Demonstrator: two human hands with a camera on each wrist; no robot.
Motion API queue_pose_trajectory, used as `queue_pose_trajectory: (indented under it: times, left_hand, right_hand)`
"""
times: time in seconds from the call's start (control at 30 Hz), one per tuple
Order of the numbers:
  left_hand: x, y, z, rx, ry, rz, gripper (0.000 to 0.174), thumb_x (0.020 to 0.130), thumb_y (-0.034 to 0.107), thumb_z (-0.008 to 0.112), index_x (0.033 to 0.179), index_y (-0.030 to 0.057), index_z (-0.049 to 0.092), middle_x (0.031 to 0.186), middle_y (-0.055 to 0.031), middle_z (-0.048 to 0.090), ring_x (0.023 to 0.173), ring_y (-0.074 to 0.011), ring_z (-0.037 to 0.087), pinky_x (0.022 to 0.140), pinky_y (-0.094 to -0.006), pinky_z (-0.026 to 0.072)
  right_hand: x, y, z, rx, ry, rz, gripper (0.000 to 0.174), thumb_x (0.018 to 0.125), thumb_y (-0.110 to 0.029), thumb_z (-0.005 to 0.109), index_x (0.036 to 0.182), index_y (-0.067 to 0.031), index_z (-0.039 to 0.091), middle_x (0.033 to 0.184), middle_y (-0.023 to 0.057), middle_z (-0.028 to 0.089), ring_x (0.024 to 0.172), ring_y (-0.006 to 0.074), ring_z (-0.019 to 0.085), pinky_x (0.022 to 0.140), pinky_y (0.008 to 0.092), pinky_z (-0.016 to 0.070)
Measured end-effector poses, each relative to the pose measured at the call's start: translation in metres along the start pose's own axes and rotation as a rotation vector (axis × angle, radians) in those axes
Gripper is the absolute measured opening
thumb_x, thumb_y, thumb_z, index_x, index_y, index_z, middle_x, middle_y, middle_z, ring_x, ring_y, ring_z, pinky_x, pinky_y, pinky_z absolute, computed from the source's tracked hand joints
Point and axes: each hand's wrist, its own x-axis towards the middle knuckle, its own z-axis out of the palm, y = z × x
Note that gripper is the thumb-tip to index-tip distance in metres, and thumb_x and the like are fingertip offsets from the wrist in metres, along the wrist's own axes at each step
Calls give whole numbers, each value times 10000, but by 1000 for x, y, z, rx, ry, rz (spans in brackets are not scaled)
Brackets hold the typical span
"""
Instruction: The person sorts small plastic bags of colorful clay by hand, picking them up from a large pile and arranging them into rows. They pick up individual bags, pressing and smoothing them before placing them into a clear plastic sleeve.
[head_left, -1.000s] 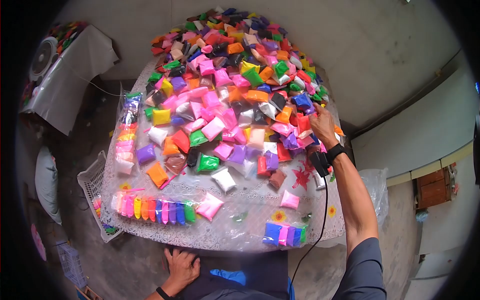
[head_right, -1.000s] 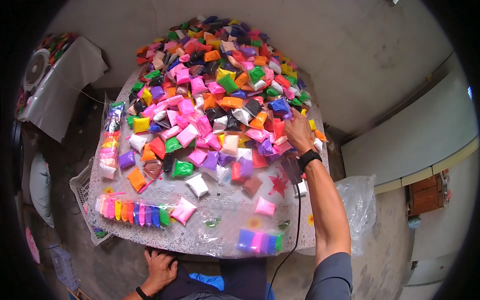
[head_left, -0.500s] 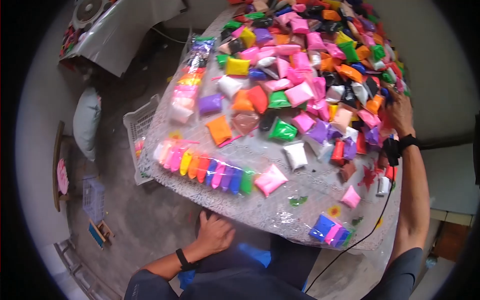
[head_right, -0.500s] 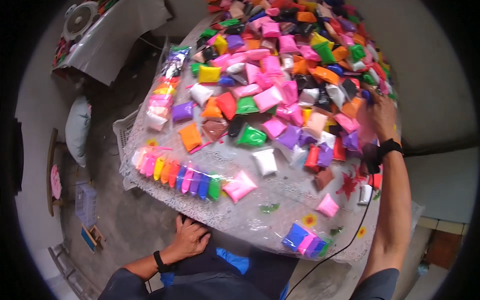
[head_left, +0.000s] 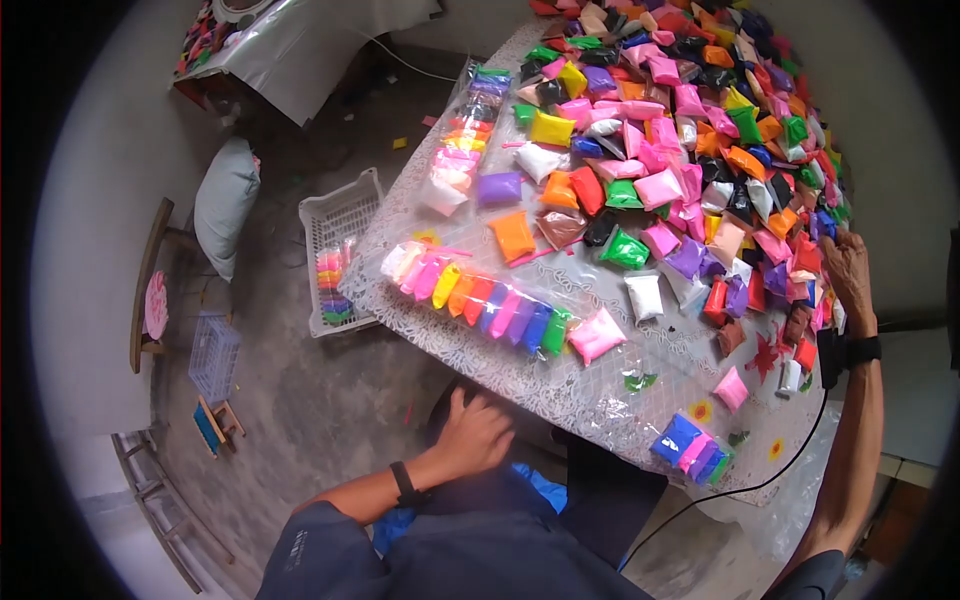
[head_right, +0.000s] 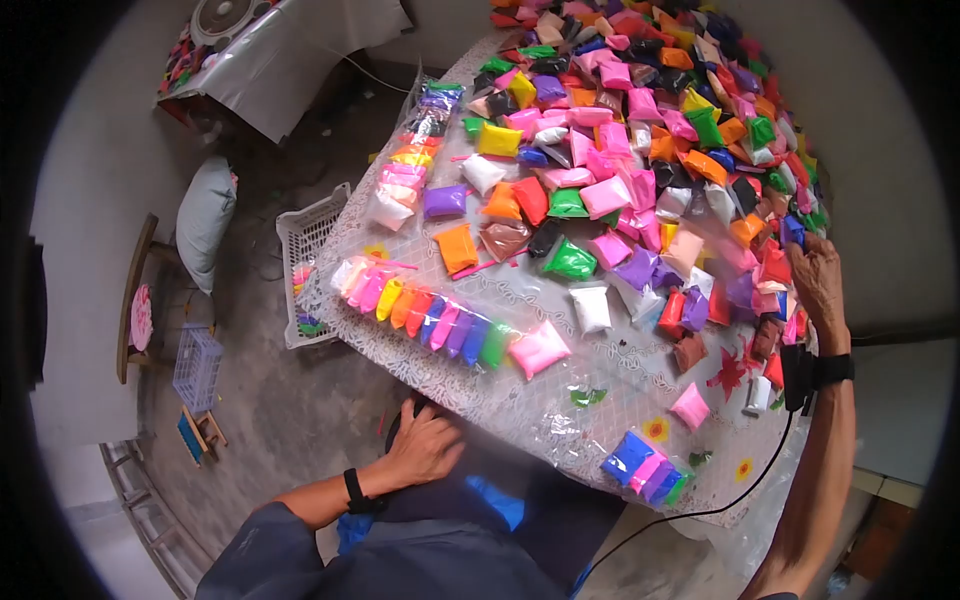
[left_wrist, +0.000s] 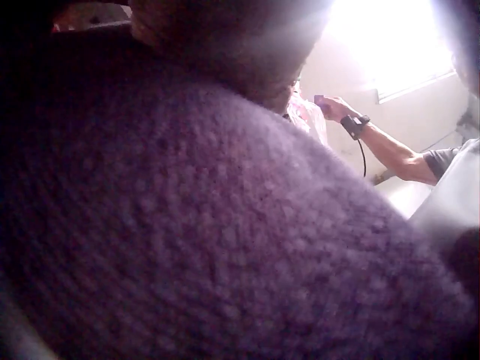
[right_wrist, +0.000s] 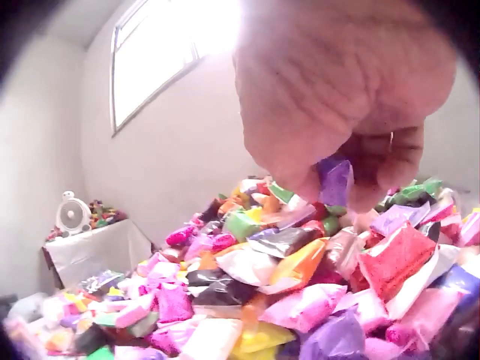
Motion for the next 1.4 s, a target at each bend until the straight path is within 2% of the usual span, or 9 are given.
queue_pose_trajectory:
  times: [0.07, 0.23, 0.43, 0.53, 0.7, 0.83, 0.9, 0.97, 1.4]
  left_hand:
    - [-2, -2, 2, -21, 11, 2, 192, 832, 271, 757, 912, 102, 711, 908, -49, 638, 1003, -281, 560, 1049, -629, 277]
    - [-4, -1, 0, -77, 50, 6, 196, 832, 274, 759, 917, 101, 720, 891, -54, 656, 980, -278, 558, 1067, -607, 257]
    - [-2, 29, -26, -591, 122, -131, 178, 883, 136, 738, 1041, 55, 738, 970, -64, 726, 919, -247, 662, 938, -429, 481]
    - [-1, 73, -80, -1367, -24, -439, 281, 993, 82, 646, 1262, 3, 641, 1094, -65, 716, 1036, -123, 659, 940, -284, 521]
    - [-18, 101, -94, -1475, -62, -324, 354, 967, 44, 683, 1306, -12, 601, 1179, -60, 659, 1073, -125, 627, 969, -283, 505]
    - [-30, 106, -86, -1433, -105, -324, 319, 948, 26, 696, 1257, -7, 625, 1151, -48, 661, 1060, -116, 622, 954, -276, 504]
    - [-30, 108, -86, -1373, -133, -306, 268, 932, 45, 722, 1185, 4, 642, 1079, -29, 669, 996, -100, 628, 895, -257, 507]
    - [-29, 112, -81, -1404, -103, -316, 259, 915, 63, 744, 1150, 16, 646, 1038, -18, 670, 943, -87, 621, 849, -243, 498]
    - [-23, 126, -74, -1504, -26, -443, 272, 900, 150, 760, 1124, 10, 694, 931, -44, 714, 813, -107, 650, 725, -260, 535]
  right_hand:
    - [-21, -23, -2, 293, -64, 35, 292, 912, -157, 622, 721, 10, 476, 607, 10, 352, 579, 78, 359, 512, 335, 329]
    - [-86, -143, -27, 491, -400, 185, 227, 937, -188, 639, 827, 3, 691, 632, 9, 586, 535, 93, 530, 499, 303, 414]
    - [-174, -237, -2, 471, -699, 84, 275, 933, -229, 659, 854, 29, 710, 621, 23, 586, 565, 95, 547, 523, 313, 434]
    - [-225, -275, 21, 582, -862, -29, 302, 910, -262, 674, 874, 36, 698, 642, 135, 609, 589, 192, 586, 573, 382, 472]
    - [-289, -318, 34, 644, -903, -192, 321, 874, -285, 668, 883, 34, 700, 765, 291, 651, 724, 467, 655, 681, 514, 526]
    - [-313, -315, 27, 663, -930, -94, 327, 856, -287, 679, 869, 39, 702, 760, 295, 642, 707, 486, 627, 665, 515, 514]
    - [-326, -306, 32, 673, -912, -56, 330, 845, -290, 698, 882, 37, 706, 726, 281, 625, 639, 413, 649, 634, 476, 509]
    - [-337, -300, 38, 776, -954, 113, 309, 895, -262, 747, 939, 44, 737, 691, 49, 654, 636, 86, 529, 591, 316, 453]
    - [-374, -285, 61, 1289, -605, 421, 179, 862, -156, 817, 863, 12, 755, 765, 23, 713, 708, 65, 616, 656, 226, 490]
